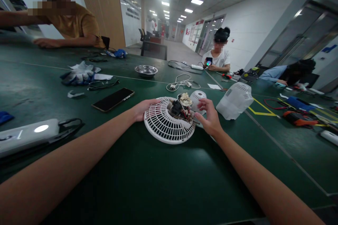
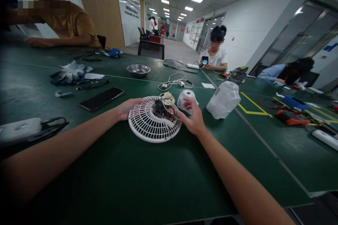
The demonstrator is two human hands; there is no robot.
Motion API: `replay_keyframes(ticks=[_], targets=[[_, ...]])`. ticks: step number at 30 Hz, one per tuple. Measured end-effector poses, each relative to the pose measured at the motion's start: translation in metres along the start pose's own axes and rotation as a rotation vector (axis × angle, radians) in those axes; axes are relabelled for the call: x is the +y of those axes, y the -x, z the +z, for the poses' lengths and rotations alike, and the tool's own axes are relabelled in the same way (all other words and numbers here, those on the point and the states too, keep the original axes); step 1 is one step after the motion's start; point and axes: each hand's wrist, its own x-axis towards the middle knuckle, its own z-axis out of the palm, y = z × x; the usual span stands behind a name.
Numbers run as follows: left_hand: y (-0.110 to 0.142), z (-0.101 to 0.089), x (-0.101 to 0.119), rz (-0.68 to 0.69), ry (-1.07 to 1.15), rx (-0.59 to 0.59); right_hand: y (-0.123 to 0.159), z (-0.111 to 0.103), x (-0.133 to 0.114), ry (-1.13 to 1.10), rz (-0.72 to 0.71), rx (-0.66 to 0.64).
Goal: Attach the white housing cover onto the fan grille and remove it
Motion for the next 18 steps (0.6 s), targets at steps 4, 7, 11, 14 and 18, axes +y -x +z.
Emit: replay_keyframes(ticks=[4,7,11,14,18], targets=[[-0.001,0.003,-0.001,0.013,-0.002,0.04,-0.008,-0.006,0.03,0.3,0.088,0.147],[-0.002,0.004,-0.001,0.059,-0.009,0.106,-0.01,-0.007,0.05,0.301,0.202,0.056],[-0.002,0.008,-0.001,0.1,-0.039,0.21,-0.014,-0.007,0.06,0.19,0.446,0.052],[-0.004,0.01,-0.003,0.14,-0.054,0.251,-0.017,-0.005,0.052,-0.133,0.596,0.2],[-0.01,0.007,-0.007,0.229,-0.076,0.265,-0.018,0.004,0.02,-0.786,0.682,0.222]])
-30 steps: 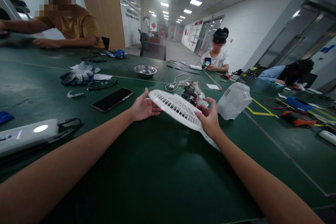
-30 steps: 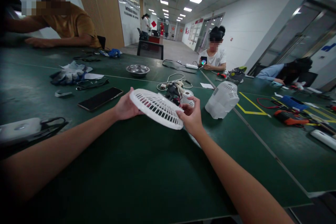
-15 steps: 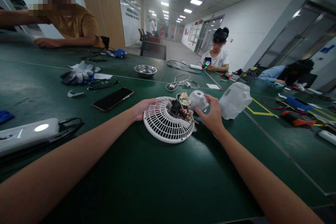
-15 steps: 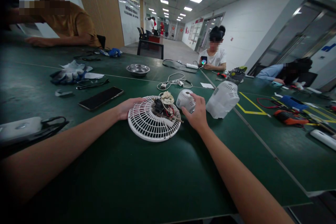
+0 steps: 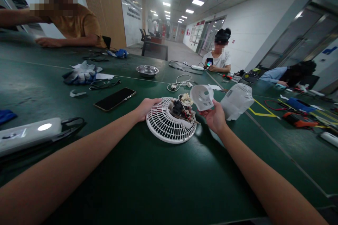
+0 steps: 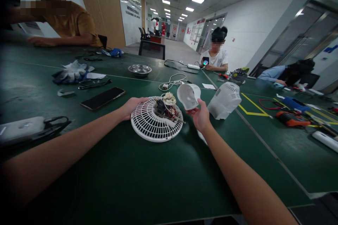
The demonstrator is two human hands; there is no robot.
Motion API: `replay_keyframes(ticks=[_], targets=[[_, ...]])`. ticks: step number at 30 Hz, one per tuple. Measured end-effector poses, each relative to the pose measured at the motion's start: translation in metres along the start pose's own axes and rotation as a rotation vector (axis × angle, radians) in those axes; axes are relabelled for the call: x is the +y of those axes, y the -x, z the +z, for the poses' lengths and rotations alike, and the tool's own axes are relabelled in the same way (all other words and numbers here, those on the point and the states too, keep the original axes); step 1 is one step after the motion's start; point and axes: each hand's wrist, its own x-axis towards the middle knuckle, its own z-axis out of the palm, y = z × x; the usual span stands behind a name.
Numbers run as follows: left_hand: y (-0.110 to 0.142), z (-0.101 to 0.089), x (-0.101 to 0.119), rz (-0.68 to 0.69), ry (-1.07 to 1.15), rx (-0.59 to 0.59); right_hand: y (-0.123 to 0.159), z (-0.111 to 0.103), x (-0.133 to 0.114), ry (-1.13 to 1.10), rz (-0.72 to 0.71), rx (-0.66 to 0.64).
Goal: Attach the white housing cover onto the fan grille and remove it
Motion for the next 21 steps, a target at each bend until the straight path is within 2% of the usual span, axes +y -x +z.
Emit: replay_keyframes(ticks=[3,6,10,12,15,16,18,20,21], targets=[[-0.004,-0.003,-0.004,0.048,-0.026,-0.005,0.022,0.02,-0.005,-0.022,-0.151,-0.073],[-0.008,-0.006,-0.006,0.073,-0.063,-0.017,0.039,0.031,-0.01,0.234,-0.338,-0.206],[-0.01,-0.009,-0.007,0.116,-0.14,-0.035,0.047,0.028,-0.016,0.613,-0.547,-0.325],[-0.009,-0.011,-0.005,0.206,-0.257,0.014,0.046,0.025,-0.018,0.718,-0.61,-0.336],[0.001,-0.01,0.002,0.49,-0.574,0.063,0.045,0.023,-0.019,0.782,-0.646,-0.335],[0.006,-0.007,0.005,0.589,-0.679,0.034,0.045,0.024,-0.019,0.794,-0.647,-0.341],[0.02,0.001,0.011,0.715,-0.777,-0.126,0.045,0.026,-0.018,0.817,-0.628,-0.356],[0.034,0.012,0.017,0.718,-0.807,-0.339,0.047,0.028,-0.019,0.825,-0.584,-0.36],[0.04,0.017,0.019,0.704,-0.814,-0.39,0.048,0.028,-0.02,0.819,-0.56,-0.363]])
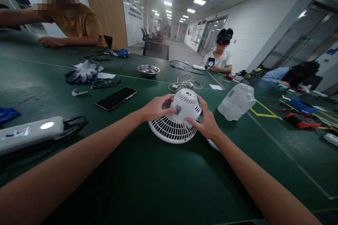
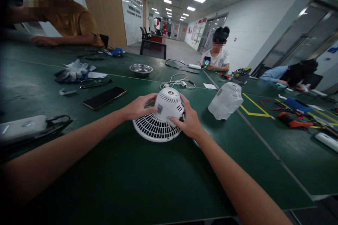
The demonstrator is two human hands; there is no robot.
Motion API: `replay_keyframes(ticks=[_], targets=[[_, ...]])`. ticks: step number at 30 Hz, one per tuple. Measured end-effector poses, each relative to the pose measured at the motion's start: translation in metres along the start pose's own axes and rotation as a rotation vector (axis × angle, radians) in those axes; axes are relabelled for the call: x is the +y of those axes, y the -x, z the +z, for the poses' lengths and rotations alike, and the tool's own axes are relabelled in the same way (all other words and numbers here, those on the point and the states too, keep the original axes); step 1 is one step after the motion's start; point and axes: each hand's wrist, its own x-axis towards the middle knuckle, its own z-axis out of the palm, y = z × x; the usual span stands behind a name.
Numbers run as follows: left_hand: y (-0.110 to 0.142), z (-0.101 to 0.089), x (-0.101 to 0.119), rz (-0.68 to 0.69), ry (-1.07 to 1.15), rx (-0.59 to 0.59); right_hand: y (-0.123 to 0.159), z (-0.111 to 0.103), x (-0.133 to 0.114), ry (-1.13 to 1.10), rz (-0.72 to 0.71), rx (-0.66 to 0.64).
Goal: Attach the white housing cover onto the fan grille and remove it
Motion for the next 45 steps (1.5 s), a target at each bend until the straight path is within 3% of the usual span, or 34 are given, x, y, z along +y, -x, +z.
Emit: replay_keyframes(ticks=[4,10,16,25,31,38,42,45], targets=[[0.0,0.004,0.016,-0.028,-0.053,-0.006,0.0,-0.005,-0.004,-0.074,0.003,-0.056],[0.0,0.003,0.015,-0.011,-0.124,-0.054,-0.001,-0.009,-0.004,-0.159,-0.025,-0.131],[0.0,0.004,0.014,0.02,-0.174,-0.072,0.0,-0.005,-0.006,-0.084,-0.024,-0.079],[0.0,0.0,0.021,-0.024,-0.002,-0.033,0.0,0.0,-0.008,0.08,-0.074,-0.015],[0.007,0.007,0.032,-0.016,0.166,-0.06,0.009,0.0,-0.009,-0.18,0.027,-0.138],[0.01,0.023,0.025,0.152,-0.085,-0.071,0.009,-0.004,-0.012,-0.265,0.035,-0.206],[0.012,0.03,0.027,0.131,-0.088,0.008,0.007,-0.004,-0.015,-0.285,0.058,-0.212],[0.012,0.026,0.027,0.112,-0.048,-0.022,0.007,-0.005,-0.015,-0.267,0.027,-0.226]])
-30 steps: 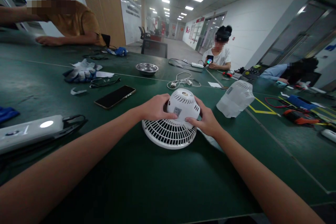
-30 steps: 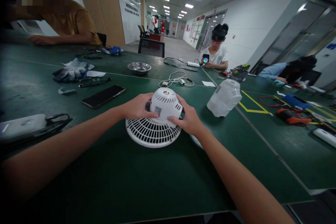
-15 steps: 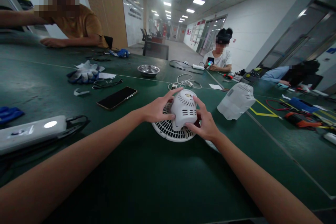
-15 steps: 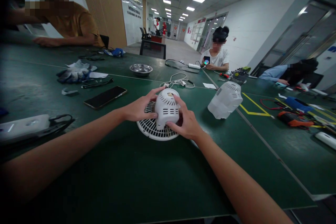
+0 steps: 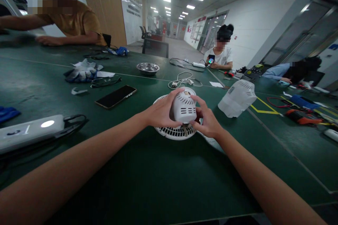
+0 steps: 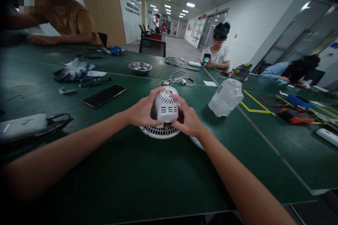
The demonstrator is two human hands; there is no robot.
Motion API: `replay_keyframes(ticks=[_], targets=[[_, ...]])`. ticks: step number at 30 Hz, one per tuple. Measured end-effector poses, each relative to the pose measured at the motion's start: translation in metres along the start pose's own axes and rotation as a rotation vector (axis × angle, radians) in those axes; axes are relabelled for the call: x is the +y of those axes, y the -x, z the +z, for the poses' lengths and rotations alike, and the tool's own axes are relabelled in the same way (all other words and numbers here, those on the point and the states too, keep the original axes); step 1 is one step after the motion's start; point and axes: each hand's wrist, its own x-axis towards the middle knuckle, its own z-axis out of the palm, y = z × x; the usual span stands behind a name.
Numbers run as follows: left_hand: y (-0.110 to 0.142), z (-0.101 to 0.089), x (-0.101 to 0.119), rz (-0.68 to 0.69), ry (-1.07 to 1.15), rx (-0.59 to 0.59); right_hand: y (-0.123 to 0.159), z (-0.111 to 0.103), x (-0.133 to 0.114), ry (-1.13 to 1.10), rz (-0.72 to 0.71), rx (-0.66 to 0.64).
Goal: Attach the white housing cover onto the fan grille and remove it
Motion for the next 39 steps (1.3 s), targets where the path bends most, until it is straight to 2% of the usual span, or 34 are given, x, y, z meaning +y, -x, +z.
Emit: replay_keyframes(ticks=[4,7,9,12,14,17,20,22,23,26,28,30,34,39], targets=[[-0.002,-0.01,-0.009,0.029,0.037,-0.038,-0.001,-0.002,0.0,0.061,-0.035,-0.015],[-0.002,-0.013,-0.02,0.078,-0.019,-0.051,-0.002,-0.001,-0.001,0.11,-0.046,-0.025],[-0.003,-0.012,-0.026,0.093,-0.062,-0.058,-0.003,0.003,-0.001,0.157,-0.035,0.015],[-0.003,-0.011,-0.027,0.076,-0.086,-0.043,-0.005,0.01,-0.002,0.266,-0.026,0.144],[-0.002,-0.011,-0.023,0.047,-0.094,-0.028,-0.006,0.01,0.0,0.334,-0.053,0.199],[-0.001,-0.013,-0.019,-0.014,-0.133,0.007,-0.006,0.0,0.006,0.371,-0.089,0.203],[-0.001,-0.016,-0.03,-0.129,-0.21,0.156,-0.005,-0.01,0.013,0.323,-0.047,0.214],[-0.002,-0.017,-0.044,-0.286,-0.257,0.306,-0.004,-0.01,0.015,0.278,-0.017,0.215],[-0.002,-0.018,-0.051,-0.377,-0.267,0.341,-0.004,-0.008,0.014,0.264,-0.013,0.215],[-0.003,-0.02,-0.065,-0.518,-0.323,0.289,-0.006,0.005,0.009,0.286,-0.02,0.234],[-0.003,-0.022,-0.068,-0.539,-0.368,0.245,-0.007,0.012,0.006,0.33,-0.021,0.262],[-0.003,-0.024,-0.068,-0.542,-0.379,0.25,-0.009,0.014,0.007,0.363,-0.022,0.283],[-0.002,-0.027,-0.068,-0.55,-0.349,0.305,-0.008,0.004,0.02,0.347,0.018,0.31],[0.0,-0.024,-0.075,-0.493,-0.349,0.257,-0.007,-0.005,0.031,0.285,0.075,0.259]])
